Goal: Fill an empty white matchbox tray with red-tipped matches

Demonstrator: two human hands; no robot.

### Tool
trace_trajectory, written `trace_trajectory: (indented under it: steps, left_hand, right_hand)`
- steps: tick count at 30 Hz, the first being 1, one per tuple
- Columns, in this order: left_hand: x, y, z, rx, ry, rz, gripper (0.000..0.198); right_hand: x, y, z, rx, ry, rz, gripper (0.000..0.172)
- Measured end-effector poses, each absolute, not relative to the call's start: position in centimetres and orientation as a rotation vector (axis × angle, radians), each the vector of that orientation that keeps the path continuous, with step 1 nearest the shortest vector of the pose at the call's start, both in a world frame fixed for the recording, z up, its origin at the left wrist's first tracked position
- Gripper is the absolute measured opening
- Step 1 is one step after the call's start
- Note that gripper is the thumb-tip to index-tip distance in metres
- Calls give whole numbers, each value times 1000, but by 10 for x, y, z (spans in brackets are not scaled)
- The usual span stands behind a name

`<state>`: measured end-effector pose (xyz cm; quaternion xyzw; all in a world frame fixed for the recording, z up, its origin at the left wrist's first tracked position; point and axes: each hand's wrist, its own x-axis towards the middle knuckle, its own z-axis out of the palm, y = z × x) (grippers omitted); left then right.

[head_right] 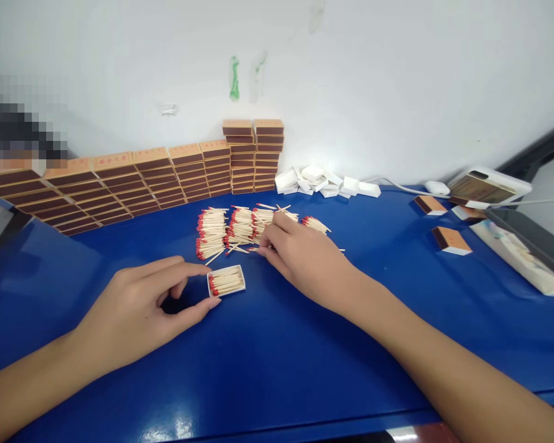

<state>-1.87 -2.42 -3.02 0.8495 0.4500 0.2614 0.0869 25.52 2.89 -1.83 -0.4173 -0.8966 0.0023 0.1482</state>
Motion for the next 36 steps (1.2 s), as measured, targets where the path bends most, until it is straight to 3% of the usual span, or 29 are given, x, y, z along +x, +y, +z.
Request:
trace_trajectory:
  steps: [10, 17, 22, 36]
  left_hand:
    - [-17, -28, -31, 2558, 1321, 777, 21]
    - [-18, -27, -30, 2559, 1320, 763, 21]
    - [-17, -26, -30, 2558, 1335, 766, 21]
    - [-17, -29, -28, 2541, 1379, 781, 19]
  right_hand:
    - [224, -1, -21, -890, -2663, -93, 24]
    - [250, 16, -13, -1100, -2541, 207, 9]
    - [262, 25, -12, -1268, -2623, 338, 12]
    - [232, 11, -11, -1008, -2471, 339, 7]
